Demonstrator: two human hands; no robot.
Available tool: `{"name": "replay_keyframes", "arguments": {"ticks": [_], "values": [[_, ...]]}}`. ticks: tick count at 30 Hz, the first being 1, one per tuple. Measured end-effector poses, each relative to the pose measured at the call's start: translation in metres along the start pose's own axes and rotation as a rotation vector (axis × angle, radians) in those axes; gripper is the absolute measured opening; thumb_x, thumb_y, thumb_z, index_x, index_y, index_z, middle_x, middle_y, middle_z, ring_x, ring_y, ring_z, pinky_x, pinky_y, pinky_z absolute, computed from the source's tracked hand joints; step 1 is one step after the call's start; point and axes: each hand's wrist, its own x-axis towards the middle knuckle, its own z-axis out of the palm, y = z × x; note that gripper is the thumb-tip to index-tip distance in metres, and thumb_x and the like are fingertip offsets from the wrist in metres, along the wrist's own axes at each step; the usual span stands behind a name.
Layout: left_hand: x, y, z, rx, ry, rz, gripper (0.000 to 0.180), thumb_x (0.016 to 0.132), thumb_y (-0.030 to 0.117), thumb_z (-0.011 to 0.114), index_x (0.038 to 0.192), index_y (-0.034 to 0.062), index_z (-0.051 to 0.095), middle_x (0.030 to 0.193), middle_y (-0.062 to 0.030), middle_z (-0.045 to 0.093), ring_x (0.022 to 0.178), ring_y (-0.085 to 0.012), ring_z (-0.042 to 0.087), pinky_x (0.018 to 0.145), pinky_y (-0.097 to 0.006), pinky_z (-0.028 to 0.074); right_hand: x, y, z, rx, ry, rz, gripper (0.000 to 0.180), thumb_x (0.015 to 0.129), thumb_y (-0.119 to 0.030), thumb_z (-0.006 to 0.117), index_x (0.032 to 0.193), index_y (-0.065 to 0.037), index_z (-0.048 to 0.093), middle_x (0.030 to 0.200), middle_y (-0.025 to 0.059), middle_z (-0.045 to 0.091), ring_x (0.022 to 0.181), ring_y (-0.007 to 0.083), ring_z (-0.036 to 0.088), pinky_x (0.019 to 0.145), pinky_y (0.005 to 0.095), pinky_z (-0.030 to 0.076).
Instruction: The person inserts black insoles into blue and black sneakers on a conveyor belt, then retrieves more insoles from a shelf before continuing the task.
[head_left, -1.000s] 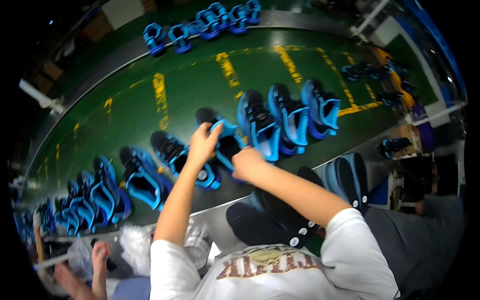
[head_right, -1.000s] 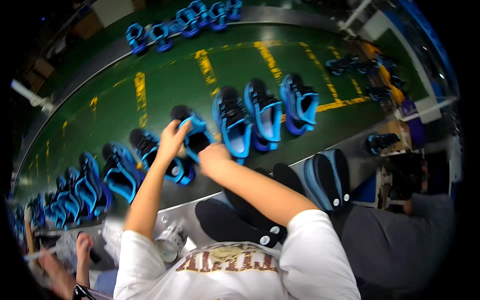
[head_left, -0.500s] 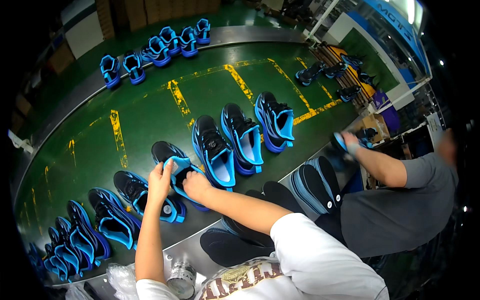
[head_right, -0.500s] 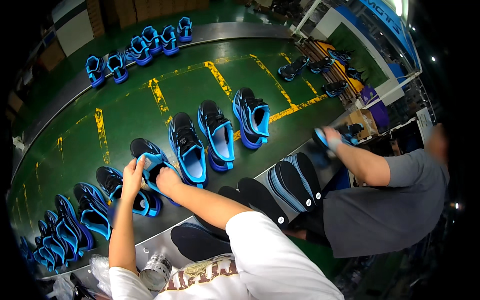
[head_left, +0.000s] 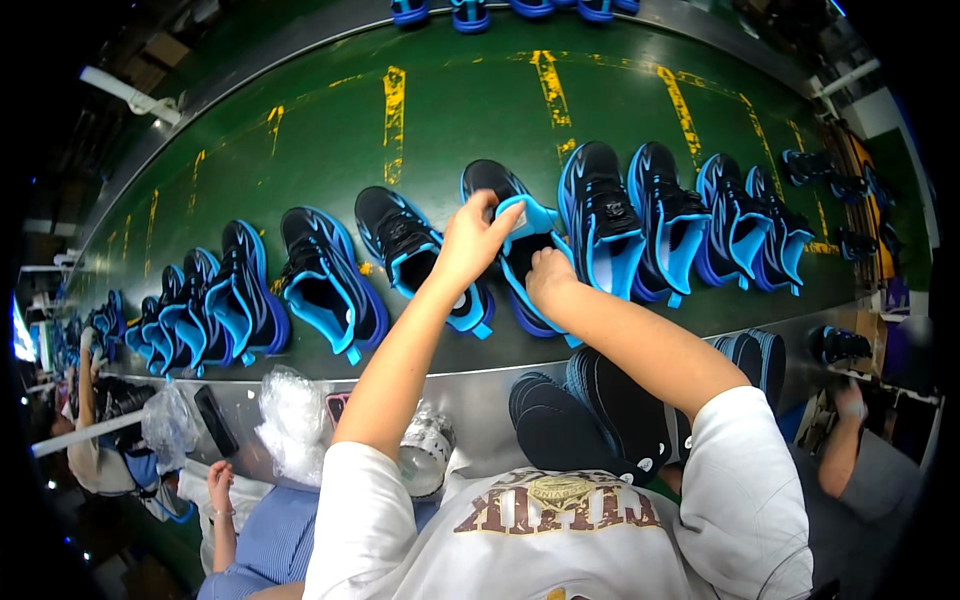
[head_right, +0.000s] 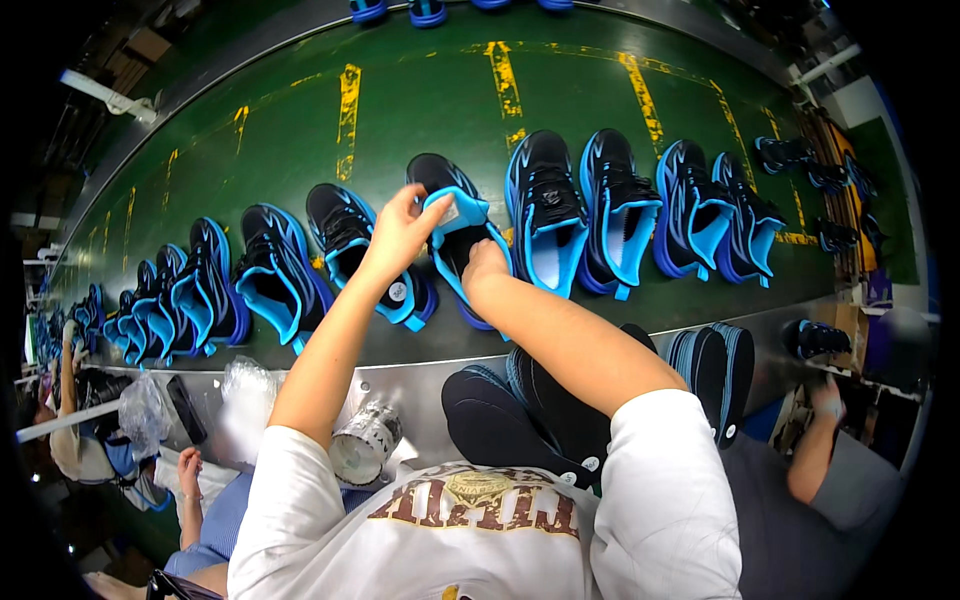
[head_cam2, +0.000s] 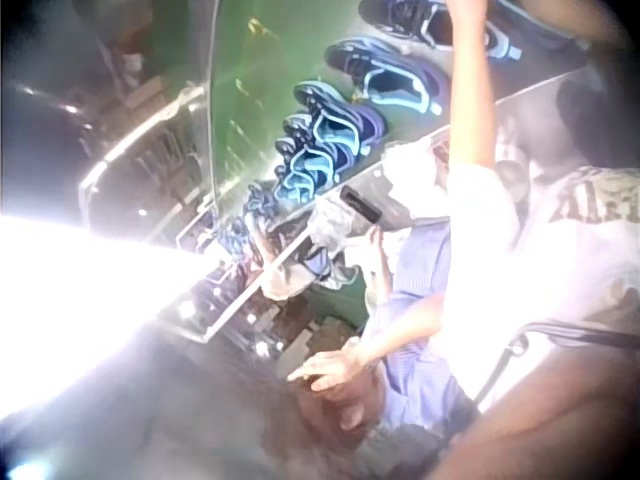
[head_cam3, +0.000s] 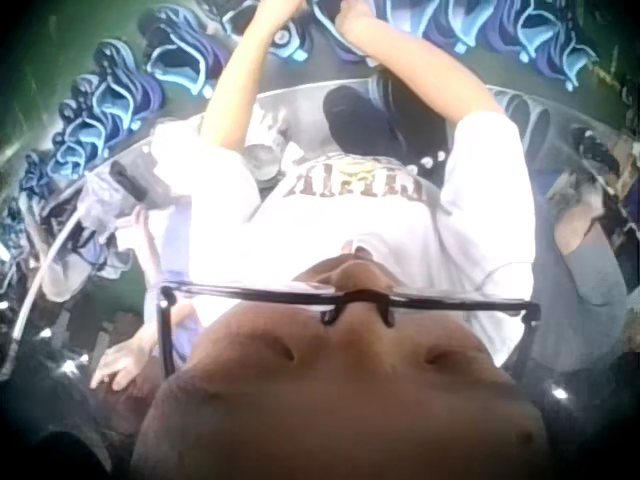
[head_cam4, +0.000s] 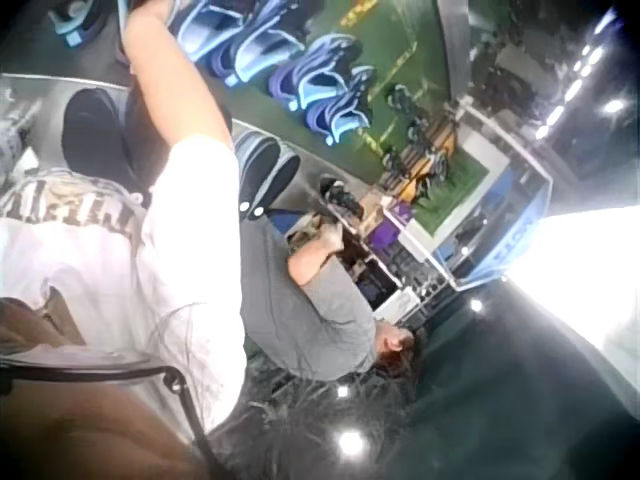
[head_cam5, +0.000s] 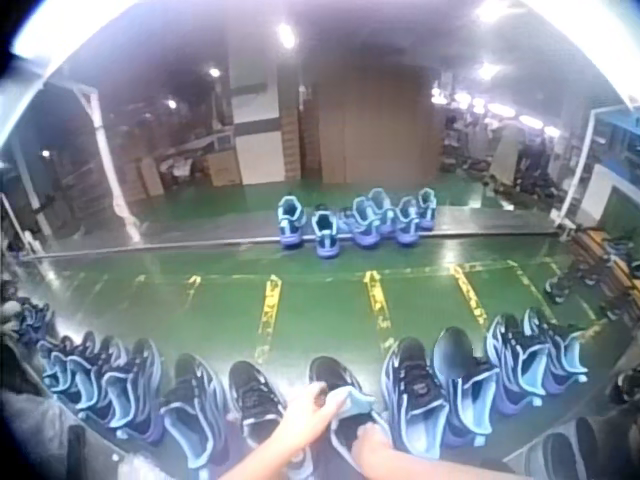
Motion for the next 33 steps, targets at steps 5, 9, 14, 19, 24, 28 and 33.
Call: {"name": "replay_keyframes", "arguments": {"ticks": [5,9,14,19,24,28,33], "values": [[0.002,0.001,0.007,0.387,0.258,0.436,0.032,0.074,0.016,0.059,0.1,0.0039,0.045,0.08,-0.0161,0.054,0.072,-0.0329,0.055,0.062,-0.041,0.043,-0.01,0.013,-0.001,-0.04,0.083,-0.219,0.02,0.078,-0.017,0.047,0.084,-0.011,0.065,0.089,0.0035,0.064,0.087,0.0188,0.055,0.075,0.0304,0.037],[0.001,0.0,0.014,0.876,0.206,0.634,0.021,0.067,0.017,0.061,0.08,0.0075,0.048,0.073,-0.0082,0.047,0.063,-0.0241,0.054,0.055,-0.035,0.043,-0.037,0.028,-0.023,0.249,-0.101,-0.313,0.03,0.081,-0.022,0.042,0.093,-0.009,0.066,0.095,0.0068,0.064,0.096,0.0184,0.054,0.092,0.0342,0.024],[0.004,0.013,0.016,1.125,0.064,0.604,0.027,0.06,0.02,0.064,0.078,0.0063,0.051,0.07,-0.0054,0.049,0.062,-0.0206,0.056,0.053,-0.032,0.042,-0.048,0.021,-0.035,0.57,-0.241,-0.177,0.051,0.08,-0.036,0.03,0.096,0.0,0.062,0.096,0.014,0.061,0.096,0.0252,0.055,0.103,0.0396,0.013],[0.0,0.007,0.017,1.274,0.026,0.71,0.011,0.066,0.016,0.057,0.072,0.0079,0.053,0.066,-0.0035,0.048,0.061,-0.0177,0.054,0.052,-0.03,0.04,-0.075,0.007,0.004,0.684,0.842,-0.102,0.019,0.071,-0.017,0.06,0.081,-0.001,0.059,0.079,0.0102,0.056,0.082,0.0241,0.054,0.086,0.0385,0.036],[-0.034,0.007,0.008,1.19,0.019,0.781,0.009,0.064,0.017,0.056,0.067,0.0099,0.051,0.065,-0.0027,0.044,0.058,-0.0176,0.048,0.053,-0.031,0.037,-0.125,-0.007,0.024,0.842,0.706,-0.002,0.019,0.073,-0.022,0.063,0.079,-0.004,0.061,0.084,0.0051,0.05,0.081,0.0203,0.048,0.074,0.0347,0.032],[-0.069,0.018,0.001,1.092,0.045,0.773,0.018,0.058,0.02,0.062,0.063,0.0103,0.048,0.064,-0.0043,0.043,0.057,-0.0192,0.045,0.052,-0.032,0.033,-0.141,-0.016,0.035,0.833,0.623,-0.038,0.021,0.076,-0.022,0.061,0.088,-0.005,0.061,0.089,0.0054,0.05,0.083,0.0211,0.049,0.08,0.0364,0.033],[-0.044,0.02,-0.014,0.629,-0.066,0.649,0.015,0.062,0.01,0.058,0.06,0.004,0.045,0.062,-0.008,0.045,0.055,-0.0241,0.048,0.054,-0.035,0.038,-0.145,-0.004,0.033,0.873,0.792,-0.022,0.029,0.075,-0.019,0.061,0.101,-0.005,0.056,0.097,0.0087,0.051,0.091,0.0241,0.049,0.08,0.0373,0.036]]}}
